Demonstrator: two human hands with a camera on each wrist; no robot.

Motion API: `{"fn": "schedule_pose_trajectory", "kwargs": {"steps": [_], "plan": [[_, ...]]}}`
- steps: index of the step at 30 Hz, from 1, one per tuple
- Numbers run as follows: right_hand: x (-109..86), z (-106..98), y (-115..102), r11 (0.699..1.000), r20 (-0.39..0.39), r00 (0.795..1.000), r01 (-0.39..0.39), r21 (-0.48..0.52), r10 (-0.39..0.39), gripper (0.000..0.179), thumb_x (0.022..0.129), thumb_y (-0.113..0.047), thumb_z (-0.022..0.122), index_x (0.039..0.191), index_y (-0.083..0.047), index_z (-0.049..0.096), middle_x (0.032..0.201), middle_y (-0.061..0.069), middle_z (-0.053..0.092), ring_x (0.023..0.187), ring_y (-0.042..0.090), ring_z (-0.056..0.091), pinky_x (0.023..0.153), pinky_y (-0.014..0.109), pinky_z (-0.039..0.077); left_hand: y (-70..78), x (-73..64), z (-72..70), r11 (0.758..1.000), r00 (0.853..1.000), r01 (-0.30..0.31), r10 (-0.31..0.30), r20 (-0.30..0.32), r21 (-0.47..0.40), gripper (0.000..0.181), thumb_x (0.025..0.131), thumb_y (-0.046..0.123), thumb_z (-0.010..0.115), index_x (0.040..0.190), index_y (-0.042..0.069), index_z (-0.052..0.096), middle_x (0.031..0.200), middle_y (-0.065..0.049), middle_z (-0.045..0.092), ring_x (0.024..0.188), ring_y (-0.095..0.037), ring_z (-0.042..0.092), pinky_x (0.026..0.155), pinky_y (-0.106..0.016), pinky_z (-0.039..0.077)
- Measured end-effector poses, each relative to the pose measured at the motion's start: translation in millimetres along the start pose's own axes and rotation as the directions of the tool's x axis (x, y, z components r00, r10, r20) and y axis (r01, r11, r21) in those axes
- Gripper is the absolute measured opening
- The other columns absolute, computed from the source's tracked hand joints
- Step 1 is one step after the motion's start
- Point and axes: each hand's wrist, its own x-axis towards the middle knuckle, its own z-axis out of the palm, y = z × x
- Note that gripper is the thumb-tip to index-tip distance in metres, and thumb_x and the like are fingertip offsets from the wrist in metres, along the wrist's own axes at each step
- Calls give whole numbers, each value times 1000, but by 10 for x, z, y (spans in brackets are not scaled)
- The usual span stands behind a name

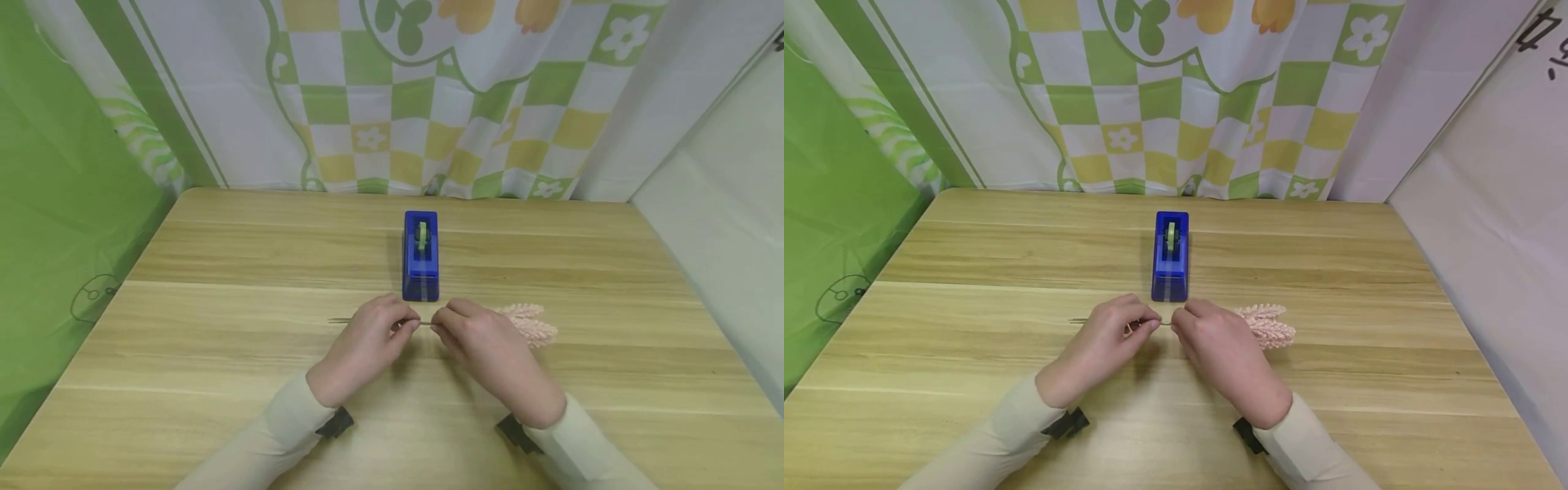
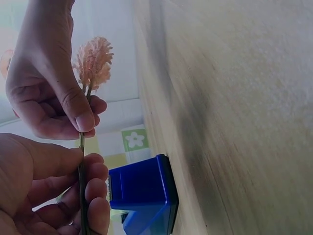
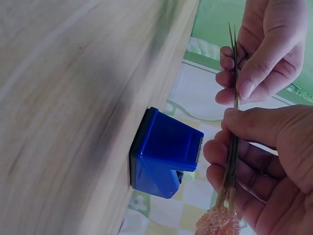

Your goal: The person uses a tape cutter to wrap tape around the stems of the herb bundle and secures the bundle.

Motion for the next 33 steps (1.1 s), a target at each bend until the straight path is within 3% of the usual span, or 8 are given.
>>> {"fn": "schedule_pose_trajectory", "kwargs": {"steps": [7,14,22,33], "plan": [[-2,12,-3,1000,-10,1000,-11,-8,11,7,91,-12,81,94,-11,75,84,-3,68,69,11,63,59,25,56,-17,13,7,1000,1000,-6,6,6,-2,10,100,10,70,99,4,78,96,-4,75,85,-14,64,78,-29,54],[20,-19,-31,998,20,997,-70,1,70,7,93,-15,79,94,-13,73,77,-4,65,63,6,54,54,21,48,-15,37,16,1000,1000,-16,16,-8,-1,6,97,9,72,98,6,77,93,-3,74,83,-13,60,76,-28,52],[40,-50,-67,997,70,995,-67,-31,69,4,97,-14,74,96,-11,75,79,-4,66,65,9,58,57,24,53,-20,34,26,1000,1000,-15,15,-21,-3,4,96,7,74,98,6,77,96,-4,75,86,-15,62,78,-29,53],[61,-23,-47,996,50,995,-84,-22,85,5,96,-14,75,91,-13,74,75,-5,64,63,7,56,56,23,51,-9,43,35,1000,1000,12,-12,0,27,11,100,11,68,101,5,78,96,-5,74,88,-17,64,81,-32,56]]}}
